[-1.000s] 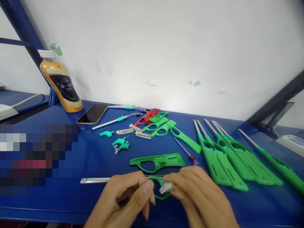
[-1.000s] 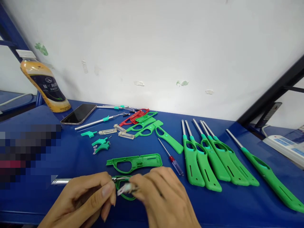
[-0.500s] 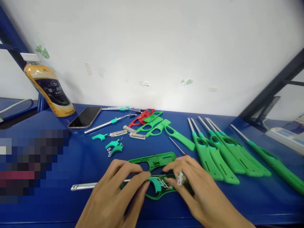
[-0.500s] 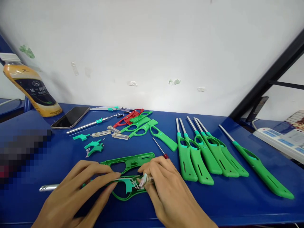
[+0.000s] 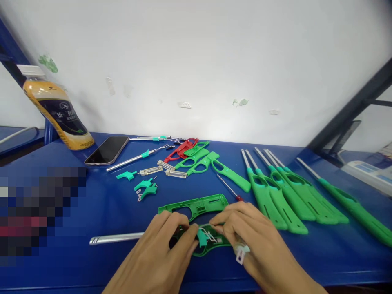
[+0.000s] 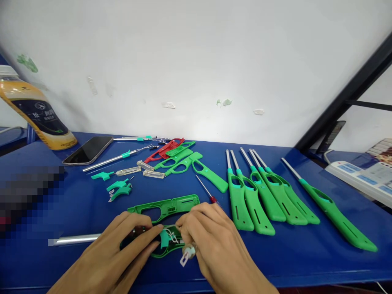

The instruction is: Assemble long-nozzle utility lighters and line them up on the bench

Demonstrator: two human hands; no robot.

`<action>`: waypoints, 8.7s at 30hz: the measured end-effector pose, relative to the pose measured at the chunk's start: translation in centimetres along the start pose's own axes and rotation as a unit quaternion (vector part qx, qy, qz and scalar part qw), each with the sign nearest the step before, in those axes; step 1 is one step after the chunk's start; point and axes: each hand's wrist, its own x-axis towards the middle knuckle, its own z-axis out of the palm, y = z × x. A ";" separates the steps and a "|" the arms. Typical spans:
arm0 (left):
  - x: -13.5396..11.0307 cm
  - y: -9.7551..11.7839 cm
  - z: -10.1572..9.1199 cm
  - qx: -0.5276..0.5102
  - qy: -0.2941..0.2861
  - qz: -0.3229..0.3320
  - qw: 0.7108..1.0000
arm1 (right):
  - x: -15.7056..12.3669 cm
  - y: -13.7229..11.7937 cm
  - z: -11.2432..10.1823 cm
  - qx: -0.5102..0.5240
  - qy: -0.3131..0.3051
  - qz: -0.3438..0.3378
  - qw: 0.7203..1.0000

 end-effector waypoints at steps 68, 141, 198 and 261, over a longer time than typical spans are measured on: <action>2.9 0.5 1.7 -0.008 0.067 0.033 0.997 | -1.0 -2.1 -1.1 -0.003 0.031 0.139 0.990; 2.7 0.7 1.1 0.004 0.099 0.069 0.993 | -0.5 -1.7 -1.6 -0.056 0.024 0.024 0.998; 3.0 0.8 1.0 -0.006 0.105 0.058 0.993 | 0.2 -1.8 -2.0 -0.034 0.041 0.024 0.998; 2.7 1.6 1.2 0.024 0.090 0.049 0.994 | -1.1 -0.8 -2.6 -0.067 0.008 0.035 0.997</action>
